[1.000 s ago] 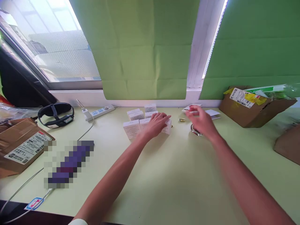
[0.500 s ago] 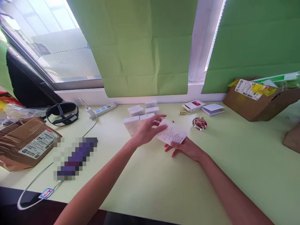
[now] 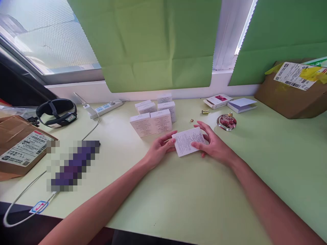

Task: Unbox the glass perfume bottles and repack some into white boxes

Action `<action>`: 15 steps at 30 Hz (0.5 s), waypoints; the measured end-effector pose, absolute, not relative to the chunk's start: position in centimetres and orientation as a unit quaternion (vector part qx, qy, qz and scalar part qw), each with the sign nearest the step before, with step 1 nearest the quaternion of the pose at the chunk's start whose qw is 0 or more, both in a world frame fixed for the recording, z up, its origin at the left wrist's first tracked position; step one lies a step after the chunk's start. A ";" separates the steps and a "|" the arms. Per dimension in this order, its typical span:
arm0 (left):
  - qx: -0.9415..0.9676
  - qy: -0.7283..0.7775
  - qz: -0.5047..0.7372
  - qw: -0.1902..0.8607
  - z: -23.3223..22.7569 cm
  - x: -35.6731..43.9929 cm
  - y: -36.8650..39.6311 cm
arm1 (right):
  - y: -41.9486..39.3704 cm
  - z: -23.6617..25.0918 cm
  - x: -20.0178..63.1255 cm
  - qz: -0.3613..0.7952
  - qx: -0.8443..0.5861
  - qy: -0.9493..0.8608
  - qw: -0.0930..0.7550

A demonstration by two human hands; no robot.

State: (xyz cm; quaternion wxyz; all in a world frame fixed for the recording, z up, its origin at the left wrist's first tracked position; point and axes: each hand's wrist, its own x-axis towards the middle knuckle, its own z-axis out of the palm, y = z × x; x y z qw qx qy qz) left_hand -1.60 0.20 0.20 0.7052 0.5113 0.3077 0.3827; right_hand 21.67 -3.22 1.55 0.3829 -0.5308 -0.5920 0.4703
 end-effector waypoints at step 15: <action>0.525 0.346 0.376 0.680 1.2 -1.7 0.1 | -3.2 0.4 21.8 0.324 -0.512 -0.730 0.317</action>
